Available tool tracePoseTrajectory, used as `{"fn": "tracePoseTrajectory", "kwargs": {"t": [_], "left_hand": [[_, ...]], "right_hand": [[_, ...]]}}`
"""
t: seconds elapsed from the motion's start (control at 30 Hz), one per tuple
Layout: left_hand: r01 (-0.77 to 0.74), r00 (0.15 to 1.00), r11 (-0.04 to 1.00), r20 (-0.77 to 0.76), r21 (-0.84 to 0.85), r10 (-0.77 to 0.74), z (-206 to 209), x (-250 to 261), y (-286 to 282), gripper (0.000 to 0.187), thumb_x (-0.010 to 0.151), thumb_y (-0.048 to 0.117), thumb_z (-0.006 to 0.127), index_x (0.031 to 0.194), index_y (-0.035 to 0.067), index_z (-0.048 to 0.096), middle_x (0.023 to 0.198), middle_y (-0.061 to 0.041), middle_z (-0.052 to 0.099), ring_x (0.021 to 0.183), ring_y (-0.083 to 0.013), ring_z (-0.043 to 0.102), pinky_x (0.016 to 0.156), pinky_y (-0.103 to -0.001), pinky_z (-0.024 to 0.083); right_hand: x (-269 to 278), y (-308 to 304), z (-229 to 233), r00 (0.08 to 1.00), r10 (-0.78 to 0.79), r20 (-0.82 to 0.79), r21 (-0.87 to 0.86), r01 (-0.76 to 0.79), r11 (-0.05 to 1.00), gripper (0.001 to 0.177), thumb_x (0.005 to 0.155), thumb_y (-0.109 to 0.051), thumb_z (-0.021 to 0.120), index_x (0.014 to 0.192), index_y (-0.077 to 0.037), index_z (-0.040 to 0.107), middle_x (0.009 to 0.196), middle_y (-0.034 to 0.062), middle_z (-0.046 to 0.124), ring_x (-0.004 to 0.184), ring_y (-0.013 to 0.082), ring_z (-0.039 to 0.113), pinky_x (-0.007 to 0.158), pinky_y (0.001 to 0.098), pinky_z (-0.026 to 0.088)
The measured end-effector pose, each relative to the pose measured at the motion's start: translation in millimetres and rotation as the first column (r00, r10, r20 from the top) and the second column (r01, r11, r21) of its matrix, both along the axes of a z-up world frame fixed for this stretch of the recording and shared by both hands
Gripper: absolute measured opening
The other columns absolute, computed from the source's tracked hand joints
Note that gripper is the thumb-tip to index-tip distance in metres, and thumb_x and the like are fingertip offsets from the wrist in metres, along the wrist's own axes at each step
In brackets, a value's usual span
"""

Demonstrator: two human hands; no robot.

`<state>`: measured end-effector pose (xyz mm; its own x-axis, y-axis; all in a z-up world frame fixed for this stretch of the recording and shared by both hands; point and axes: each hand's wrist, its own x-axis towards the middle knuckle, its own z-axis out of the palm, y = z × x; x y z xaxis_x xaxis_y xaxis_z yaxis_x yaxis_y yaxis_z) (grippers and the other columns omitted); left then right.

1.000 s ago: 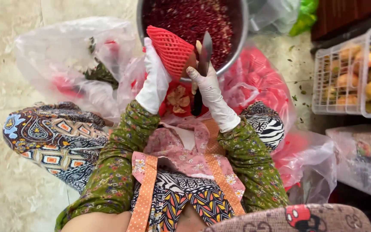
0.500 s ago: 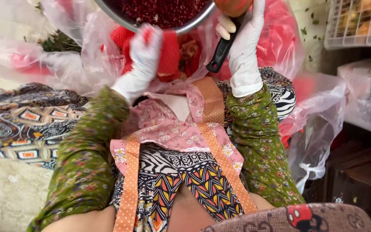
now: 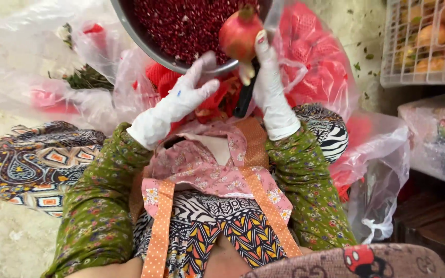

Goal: The person wearing gloves peels pomegranates with a knife, dropping the seeds into a metal bowl and discarding the rinds into a plastic bag.

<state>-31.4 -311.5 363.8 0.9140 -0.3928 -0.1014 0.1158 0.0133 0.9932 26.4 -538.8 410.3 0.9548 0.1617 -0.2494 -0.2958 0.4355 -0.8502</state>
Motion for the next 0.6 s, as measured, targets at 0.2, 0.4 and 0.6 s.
{"fn": "tracePoseTrajectory", "kwargs": {"t": [0.2,0.4,0.6], "left_hand": [[-0.502,0.767,0.404,-0.609,-0.765,-0.200,28,43,-8,0.086,0.089,0.066,0.056,0.149,0.006,0.042,0.147,-0.025,0.049,0.126,-0.0466,0.058,0.104,-0.066,0.052],[-0.528,0.803,0.529,-0.594,-0.665,0.055,28,68,35,0.068,0.092,0.042,0.071,0.148,0.014,0.043,0.149,-0.021,0.048,0.131,-0.0410,0.059,0.098,-0.055,0.063],[-0.370,0.916,0.705,-0.362,-0.605,0.171,31,96,47,0.063,0.094,0.027,0.078,0.144,0.018,0.039,0.148,-0.010,0.047,0.135,-0.0331,0.057,0.100,-0.055,0.062]], "right_hand": [[-1,36,6,0.896,0.247,0.369,-0.561,0.003,0.828,0.045,0.114,-0.038,0.045,0.157,-0.024,0.043,0.078,0.0023,0.055,0.061,0.0120,0.054,0.055,0.0272,0.046],[5,31,14,0.878,0.395,0.270,-0.620,-0.155,0.769,0.055,0.110,-0.007,0.046,0.164,-0.015,0.037,0.111,0.0034,0.071,0.077,0.0073,0.069,0.072,0.0221,0.059],[10,44,27,0.794,0.574,0.197,-0.407,-0.467,0.785,0.066,0.111,-0.023,0.044,0.171,-0.019,0.015,0.102,0.0062,0.069,0.060,0.0062,0.051,0.056,0.0202,0.047]]}}
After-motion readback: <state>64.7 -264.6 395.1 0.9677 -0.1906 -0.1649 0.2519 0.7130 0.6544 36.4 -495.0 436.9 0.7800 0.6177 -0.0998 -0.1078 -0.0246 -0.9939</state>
